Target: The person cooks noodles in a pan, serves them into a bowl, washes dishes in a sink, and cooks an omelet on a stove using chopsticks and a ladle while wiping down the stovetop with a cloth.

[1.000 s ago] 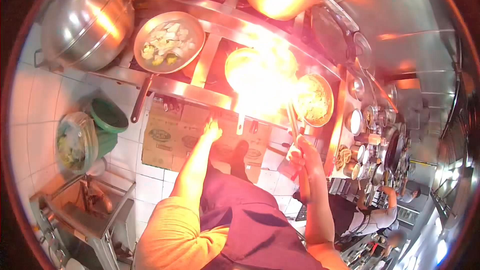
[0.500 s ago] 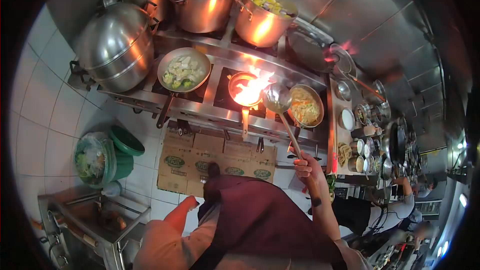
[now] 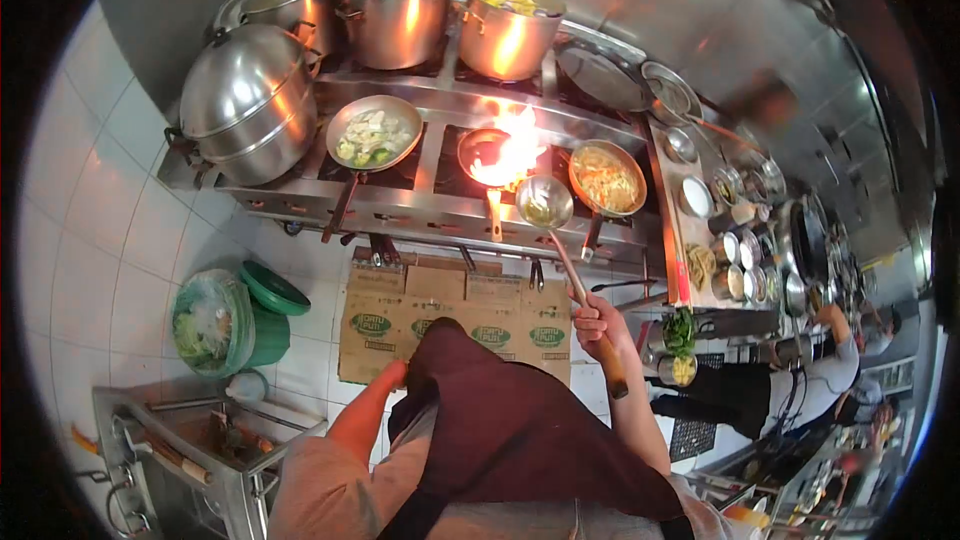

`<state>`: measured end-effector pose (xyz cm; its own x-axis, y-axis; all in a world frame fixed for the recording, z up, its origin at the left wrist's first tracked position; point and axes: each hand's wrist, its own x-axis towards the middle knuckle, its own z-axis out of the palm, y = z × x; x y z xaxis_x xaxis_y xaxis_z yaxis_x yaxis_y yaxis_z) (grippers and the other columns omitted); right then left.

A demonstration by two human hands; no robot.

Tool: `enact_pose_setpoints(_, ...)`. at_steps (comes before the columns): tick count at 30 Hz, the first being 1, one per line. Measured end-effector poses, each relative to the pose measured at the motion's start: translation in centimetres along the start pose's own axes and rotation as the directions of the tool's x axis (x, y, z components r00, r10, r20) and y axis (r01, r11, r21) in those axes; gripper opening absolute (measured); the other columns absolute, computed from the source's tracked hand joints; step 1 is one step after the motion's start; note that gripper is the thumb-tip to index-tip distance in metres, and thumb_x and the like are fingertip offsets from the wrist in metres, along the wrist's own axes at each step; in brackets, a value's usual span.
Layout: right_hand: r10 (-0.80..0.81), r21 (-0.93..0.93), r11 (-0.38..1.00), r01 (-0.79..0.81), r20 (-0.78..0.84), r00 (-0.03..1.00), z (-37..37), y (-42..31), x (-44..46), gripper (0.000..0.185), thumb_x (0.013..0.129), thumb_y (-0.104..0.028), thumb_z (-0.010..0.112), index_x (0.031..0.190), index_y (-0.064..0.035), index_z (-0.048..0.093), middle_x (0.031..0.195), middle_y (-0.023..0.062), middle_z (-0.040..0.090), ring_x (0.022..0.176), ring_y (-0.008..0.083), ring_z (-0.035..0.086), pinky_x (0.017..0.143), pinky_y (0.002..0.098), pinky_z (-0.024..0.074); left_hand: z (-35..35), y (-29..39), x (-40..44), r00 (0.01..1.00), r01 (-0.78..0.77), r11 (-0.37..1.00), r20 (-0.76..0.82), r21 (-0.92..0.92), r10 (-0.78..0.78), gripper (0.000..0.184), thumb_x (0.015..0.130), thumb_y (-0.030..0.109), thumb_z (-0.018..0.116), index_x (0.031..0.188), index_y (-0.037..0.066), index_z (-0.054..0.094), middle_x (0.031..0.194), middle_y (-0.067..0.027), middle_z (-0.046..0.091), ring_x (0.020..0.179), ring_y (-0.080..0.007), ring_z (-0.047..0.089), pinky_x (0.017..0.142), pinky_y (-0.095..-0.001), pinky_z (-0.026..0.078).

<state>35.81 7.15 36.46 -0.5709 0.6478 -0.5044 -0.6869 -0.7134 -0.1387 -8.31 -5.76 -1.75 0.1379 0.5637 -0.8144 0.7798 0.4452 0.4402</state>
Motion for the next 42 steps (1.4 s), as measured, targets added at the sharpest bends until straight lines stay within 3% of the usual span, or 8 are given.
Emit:
enact_pose_setpoints(4,-0.029,-0.052,0.998,0.024,-0.105,0.994,-0.2,1.8,-0.9,0.034,0.107,-0.027,0.043,0.131,-0.0049,0.053,0.065,-0.0056,0.042,0.045,0.0024,0.040,0.038,0.0189,0.0360,-1.4,-0.6,-1.0,0.958,0.093,0.964,-0.240,-0.251,-0.155,0.039,0.083,0.024,0.074,0.108,-0.005,0.067,0.095,-0.0260,0.071,0.073,-0.0395,0.073,0.056,-0.0489,0.060)
enact_pose_setpoints(17,-0.325,-0.379,0.901,0.209,-0.275,0.905,3.7,1.1,10.5,0.025,0.103,-0.021,0.049,0.123,-0.0069,0.051,0.064,-0.0066,0.037,0.047,0.0047,0.036,0.043,0.0245,0.0326,-10.8,-6.6,-4.6,0.996,0.006,0.991,-0.082,-0.134,-0.017,0.033,0.086,0.026,0.064,0.095,-0.005,0.070,0.090,-0.0261,0.071,0.076,-0.0355,0.074,0.061,-0.0423,0.060)
enact_pose_setpoints(26,-0.706,-0.938,0.341,0.071,-0.205,0.678,4.9,0.3,22.4,0.021,0.099,-0.023,0.055,0.108,-0.0046,0.059,0.064,0.0024,0.052,0.048,0.0132,0.050,0.044,0.0318,0.0445,-17.2,-11.4,-0.5,0.900,-0.406,0.738,0.092,0.539,0.427,0.024,0.082,0.027,0.065,0.082,0.005,0.074,0.084,-0.0199,0.072,0.077,-0.0376,0.071,0.068,-0.0470,0.057)
enact_pose_setpoints(32,-0.874,-0.929,-0.344,-0.137,0.263,0.408,6.4,1.2,22.6,0.032,0.097,-0.019,0.058,0.126,-0.0057,0.060,0.067,0.0159,0.062,0.055,0.0221,0.062,0.053,0.0394,0.0502,-19.8,-11.5,2.8,0.570,-0.741,0.412,0.173,0.530,0.803,0.033,0.079,0.038,0.064,0.082,0.007,0.075,0.083,-0.0207,0.070,0.082,-0.0409,0.068,0.072,-0.0503,0.054)
enact_pose_setpoints(34,-0.866,-0.888,-0.449,-0.100,0.405,0.291,8.9,2.3,20.5,0.038,0.097,-0.020,0.060,0.132,-0.0063,0.058,0.066,0.0158,0.061,0.054,0.0215,0.060,0.054,0.0385,0.0484,-19.8,-11.4,4.1,0.719,-0.662,0.625,0.115,0.414,0.685,0.036,0.079,0.039,0.064,0.081,0.005,0.074,0.082,-0.0213,0.070,0.082,-0.0424,0.068,0.072,-0.0509,0.053)
enact_pose_setpoints(38,-0.910,-0.942,-0.336,0.005,0.326,0.257,14.3,4.7,16.3,0.043,0.099,-0.022,0.057,0.140,-0.0094,0.051,0.080,0.0266,0.065,0.070,0.0441,0.065,0.061,0.0484,0.0492,-20.7,-12.3,5.6,0.678,-0.734,0.666,0.091,0.131,0.730,0.042,0.078,0.042,0.066,0.079,0.000,0.072,0.083,-0.0246,0.068,0.082,-0.0445,0.067,0.071,-0.0510,0.053)
enact_pose_setpoints(39,-0.933,-0.964,-0.265,-0.010,0.253,0.255,13.9,5.0,16.2,0.045,0.100,-0.020,0.058,0.142,-0.0075,0.050,0.065,0.0090,0.056,0.055,0.0157,0.054,0.054,0.0350,0.0462,-21.4,-12.2,5.8,0.690,-0.724,0.673,0.123,0.153,0.714,0.043,0.078,0.042,0.066,0.080,-0.001,0.071,0.083,-0.0255,0.068,0.082,-0.0448,0.067,0.071,-0.0509,0.052)
enact_pose_setpoints(42,-0.934,-0.968,0.019,0.250,0.072,0.350,12.8,6.0,16.8,0.046,0.103,-0.025,0.055,0.145,-0.0090,0.047,0.063,0.0004,0.052,0.052,0.0092,0.049,0.047,0.0280,0.0426,-22.4,-7.8,3.3,0.839,-0.540,0.706,0.237,0.458,0.489,0.043,0.078,0.040,0.067,0.086,-0.002,0.072,0.087,-0.0275,0.068,0.083,-0.0447,0.067,0.073,-0.0500,0.053)
